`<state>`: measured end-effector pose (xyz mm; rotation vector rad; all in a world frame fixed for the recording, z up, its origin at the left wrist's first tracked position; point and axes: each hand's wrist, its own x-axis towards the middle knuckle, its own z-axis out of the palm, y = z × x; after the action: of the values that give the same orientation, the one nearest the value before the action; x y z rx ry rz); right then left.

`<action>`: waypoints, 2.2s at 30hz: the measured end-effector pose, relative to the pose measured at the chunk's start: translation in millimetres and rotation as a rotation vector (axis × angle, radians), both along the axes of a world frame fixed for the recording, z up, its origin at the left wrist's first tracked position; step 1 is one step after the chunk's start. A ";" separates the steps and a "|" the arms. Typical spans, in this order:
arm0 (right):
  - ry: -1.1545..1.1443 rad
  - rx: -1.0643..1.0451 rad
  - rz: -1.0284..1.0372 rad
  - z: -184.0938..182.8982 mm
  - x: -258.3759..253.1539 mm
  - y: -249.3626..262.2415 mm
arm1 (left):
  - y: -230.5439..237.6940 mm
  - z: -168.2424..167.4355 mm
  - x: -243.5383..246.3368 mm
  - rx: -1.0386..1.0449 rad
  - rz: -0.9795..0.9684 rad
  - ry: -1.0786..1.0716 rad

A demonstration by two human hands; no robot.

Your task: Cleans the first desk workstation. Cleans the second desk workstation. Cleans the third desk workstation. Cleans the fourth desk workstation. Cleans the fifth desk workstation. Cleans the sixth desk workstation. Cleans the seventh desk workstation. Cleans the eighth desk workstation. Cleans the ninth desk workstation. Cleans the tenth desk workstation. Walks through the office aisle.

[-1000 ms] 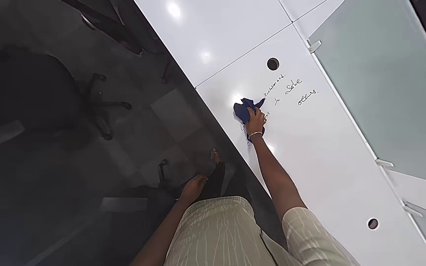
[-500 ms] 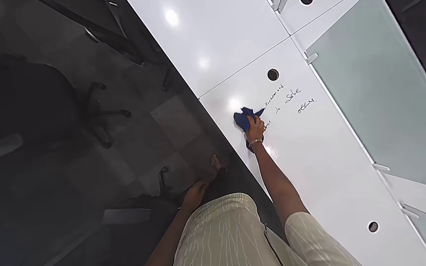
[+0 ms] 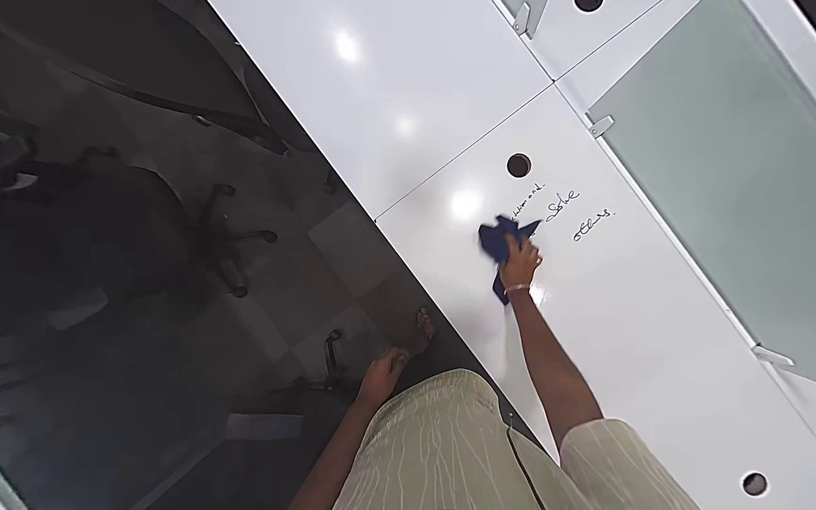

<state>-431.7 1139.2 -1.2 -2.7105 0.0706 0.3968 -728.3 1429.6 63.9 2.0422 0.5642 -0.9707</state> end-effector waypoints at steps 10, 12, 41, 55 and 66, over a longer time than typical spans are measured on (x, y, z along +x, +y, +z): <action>0.143 0.126 0.256 12.5 -25.1 26.0 | -12.9 0.0 41.0 -0.001 -0.044 0.003; 0.128 0.136 0.428 5.7 -27.8 9.6 | -14.8 2.6 46.7 0.010 -0.042 0.012; -0.117 -0.040 -0.294 -6.7 -17.8 -129.7 | -47.3 -12.3 127.4 -0.039 -0.261 0.052; -0.030 0.021 -0.254 -3.9 105.0 -88.7 | -34.0 -16.8 111.9 -0.010 -0.195 0.029; -0.126 -0.123 -0.467 -13.7 222.5 -96.5 | -26.1 -9.8 107.0 0.031 -0.090 -0.020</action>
<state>-209.2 1042.6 -14.9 -2.7135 0.6959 0.0837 -621.3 1403.5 54.1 2.1177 0.4833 -0.9985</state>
